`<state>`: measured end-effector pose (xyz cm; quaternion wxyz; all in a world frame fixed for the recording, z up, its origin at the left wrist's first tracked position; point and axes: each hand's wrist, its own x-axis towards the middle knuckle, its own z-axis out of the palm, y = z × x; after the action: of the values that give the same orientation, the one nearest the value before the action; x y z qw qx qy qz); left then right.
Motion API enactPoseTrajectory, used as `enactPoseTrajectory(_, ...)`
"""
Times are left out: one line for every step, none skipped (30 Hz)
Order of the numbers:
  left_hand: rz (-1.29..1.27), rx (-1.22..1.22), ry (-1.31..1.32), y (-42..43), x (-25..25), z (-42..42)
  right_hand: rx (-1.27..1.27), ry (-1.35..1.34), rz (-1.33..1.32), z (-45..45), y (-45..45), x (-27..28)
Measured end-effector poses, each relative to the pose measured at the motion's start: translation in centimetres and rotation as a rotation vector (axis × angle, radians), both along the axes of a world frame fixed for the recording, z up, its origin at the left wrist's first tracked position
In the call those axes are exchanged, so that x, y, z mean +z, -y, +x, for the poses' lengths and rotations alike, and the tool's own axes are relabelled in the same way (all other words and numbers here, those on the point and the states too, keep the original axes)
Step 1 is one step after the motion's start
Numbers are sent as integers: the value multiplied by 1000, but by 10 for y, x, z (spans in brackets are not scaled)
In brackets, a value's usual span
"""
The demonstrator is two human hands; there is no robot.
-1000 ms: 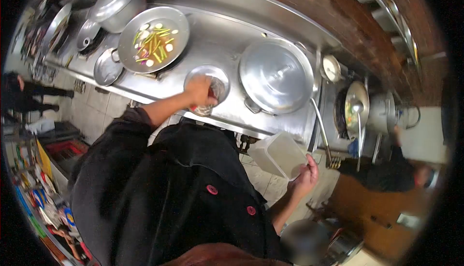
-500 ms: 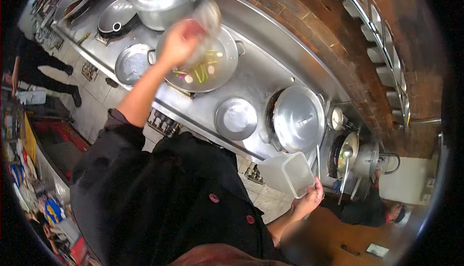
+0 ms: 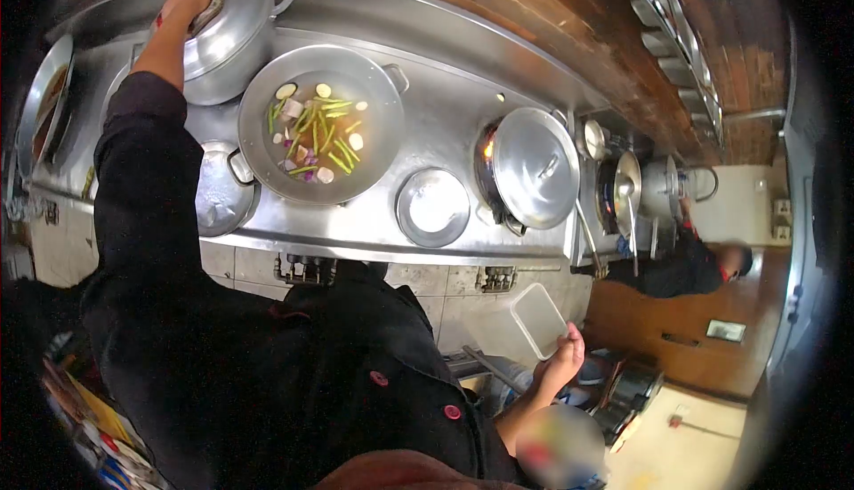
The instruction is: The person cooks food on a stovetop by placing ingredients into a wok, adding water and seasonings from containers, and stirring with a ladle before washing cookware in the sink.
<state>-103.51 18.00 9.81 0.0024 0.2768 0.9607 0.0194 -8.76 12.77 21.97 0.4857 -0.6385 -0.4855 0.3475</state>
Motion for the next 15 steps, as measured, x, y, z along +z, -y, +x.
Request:
enactPoseTrajectory(-12, -41, 57, 2, 6, 3, -37, -28, 77, -4, -1, -10)
enactPoseTrajectory(-23, -79, 116, 6, 13, 11, -56, -24, 76, -4, 0, -7)
enactPoseTrajectory(-23, -97, 113, 8, 28, 28, -83, 64, 2, -3, 0, -5)
enactPoseTrajectory(98, -45, 51, 12, 52, 57, -111, 143, -78, -3, 0, -5)
enactPoseTrajectory(210, 2, -10, 17, 76, 90, -58, 160, -54, -1, 0, -5)
enactPoseTrajectory(195, -25, -17, 21, 99, 130, -73, 140, -100, 4, -2, -9)
enactPoseTrajectory(253, -91, 18, 27, 123, 174, -64, 106, -96, 6, -5, -10)
enactPoseTrajectory(310, -155, 57, 34, 135, 205, -55, 76, -90, 6, -5, -11)
enactPoseTrajectory(400, -234, 119, 36, 123, 222, -72, 72, -99, 6, -5, -11)
enactPoseTrajectory(498, -309, 179, 36, 106, 241, -27, 87, -130, 6, -7, -10)
enactPoseTrajectory(421, -372, 128, 35, 102, 273, 17, 101, -156, 5, -10, -9)
enactPoseTrajectory(346, -437, 76, 31, 97, 304, 3, 97, -150, 3, -13, -9)
enactPoseTrajectory(350, -473, 119, 25, 78, 322, 17, 213, -159, 3, -14, -8)
enactPoseTrajectory(353, -511, 164, 18, 54, 338, 28, 330, -170, 4, -14, -7)
enactPoseTrajectory(356, -568, 136, 11, 31, 350, 36, 445, -183, 6, -13, -6)
